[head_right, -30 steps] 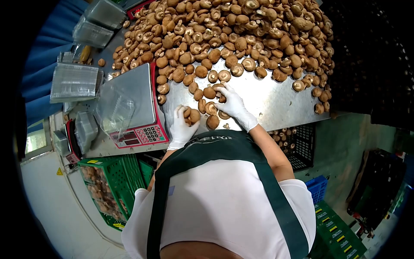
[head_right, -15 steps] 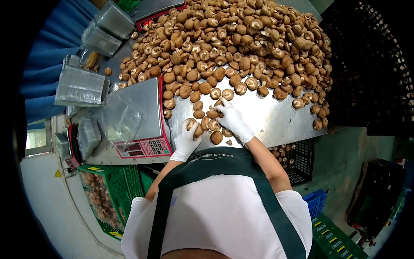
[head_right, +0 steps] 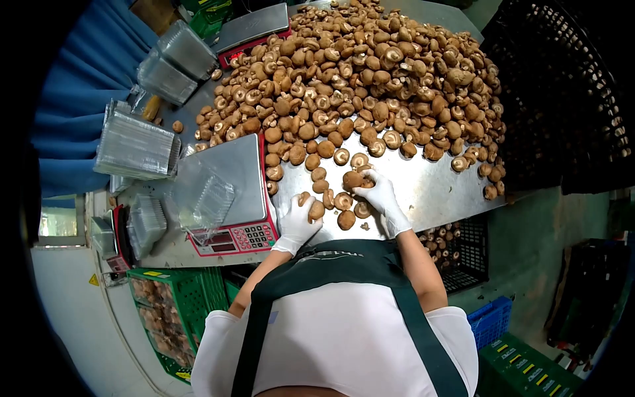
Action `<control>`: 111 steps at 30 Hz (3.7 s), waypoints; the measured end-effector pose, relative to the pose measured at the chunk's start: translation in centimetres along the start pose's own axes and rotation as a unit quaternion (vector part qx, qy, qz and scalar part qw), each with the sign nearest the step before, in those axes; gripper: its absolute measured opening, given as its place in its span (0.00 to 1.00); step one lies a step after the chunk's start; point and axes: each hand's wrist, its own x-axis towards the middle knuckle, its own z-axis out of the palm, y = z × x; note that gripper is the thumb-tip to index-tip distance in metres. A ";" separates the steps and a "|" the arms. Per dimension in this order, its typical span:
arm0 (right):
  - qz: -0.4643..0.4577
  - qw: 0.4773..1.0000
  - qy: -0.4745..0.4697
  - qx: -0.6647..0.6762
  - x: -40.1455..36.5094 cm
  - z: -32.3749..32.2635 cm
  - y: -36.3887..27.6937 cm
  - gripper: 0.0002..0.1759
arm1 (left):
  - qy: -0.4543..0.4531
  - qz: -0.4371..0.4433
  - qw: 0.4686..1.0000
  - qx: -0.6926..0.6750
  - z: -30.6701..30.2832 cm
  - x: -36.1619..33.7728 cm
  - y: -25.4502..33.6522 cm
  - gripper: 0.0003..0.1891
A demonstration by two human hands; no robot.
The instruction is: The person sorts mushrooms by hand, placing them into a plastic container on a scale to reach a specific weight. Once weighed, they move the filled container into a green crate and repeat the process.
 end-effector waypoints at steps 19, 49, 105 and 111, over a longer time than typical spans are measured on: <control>-0.361 0.900 -0.146 -0.196 0.8 22.3 -21.9 0.22 | 0.249 -0.134 0.906 -0.313 -21.6 -2.0 -12.2 0.26; -0.120 0.914 0.138 -0.363 -5.5 9.6 1.9 0.30 | 0.125 0.141 0.974 0.128 -19.2 3.4 -10.5 0.24; -0.442 0.878 -0.153 -0.097 2.5 24.7 -20.2 0.26 | 0.379 -0.101 0.892 -0.226 -18.6 -5.5 -15.5 0.18; -0.498 0.850 -0.026 -0.167 1.4 23.9 -18.9 0.16 | 0.289 -0.031 0.957 0.004 -22.7 -2.2 -18.1 0.14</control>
